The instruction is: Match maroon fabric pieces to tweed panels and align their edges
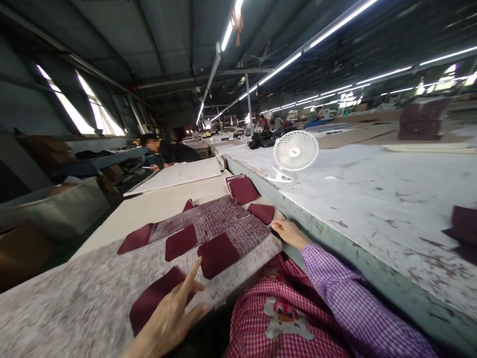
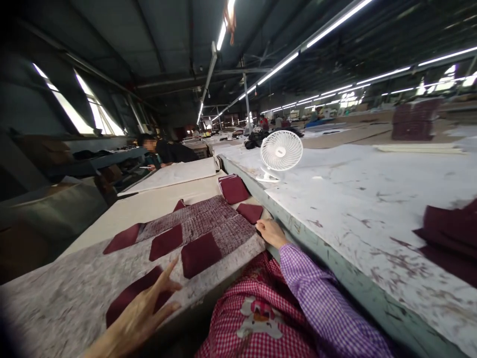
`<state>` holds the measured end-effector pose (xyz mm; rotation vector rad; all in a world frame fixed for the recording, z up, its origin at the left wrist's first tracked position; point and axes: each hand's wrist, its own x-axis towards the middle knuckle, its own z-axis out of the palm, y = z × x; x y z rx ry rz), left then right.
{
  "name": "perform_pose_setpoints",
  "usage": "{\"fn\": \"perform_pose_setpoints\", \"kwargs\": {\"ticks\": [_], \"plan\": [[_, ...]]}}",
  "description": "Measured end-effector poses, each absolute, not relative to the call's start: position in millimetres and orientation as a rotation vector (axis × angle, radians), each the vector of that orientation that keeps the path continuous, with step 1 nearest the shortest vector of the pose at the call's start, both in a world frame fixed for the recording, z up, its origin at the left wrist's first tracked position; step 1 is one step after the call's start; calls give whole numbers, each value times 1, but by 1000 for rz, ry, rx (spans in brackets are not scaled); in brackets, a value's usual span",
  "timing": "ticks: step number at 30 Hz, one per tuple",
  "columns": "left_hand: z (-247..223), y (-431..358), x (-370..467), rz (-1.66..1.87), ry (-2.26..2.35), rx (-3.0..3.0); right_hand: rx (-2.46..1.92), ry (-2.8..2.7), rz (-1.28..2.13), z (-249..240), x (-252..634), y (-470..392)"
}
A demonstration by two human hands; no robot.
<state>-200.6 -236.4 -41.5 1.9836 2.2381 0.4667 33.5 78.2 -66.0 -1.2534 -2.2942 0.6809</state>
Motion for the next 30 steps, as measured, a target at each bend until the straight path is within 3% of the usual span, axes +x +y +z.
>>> {"fn": "perform_pose_setpoints", "kwargs": {"ticks": [9, 19, 30], "plan": [[-54, -128, -154, 564, 2502, 2045, -1603, -2325, 615, -60, -13, 86], [-65, -116, -138, 523, 2567, 1967, -1565, -2266, 684, -47, -19, 84], [-60, -107, -137, 581, 2642, 1843, -953, -1945, 1524, 8, -74, 53]]}}
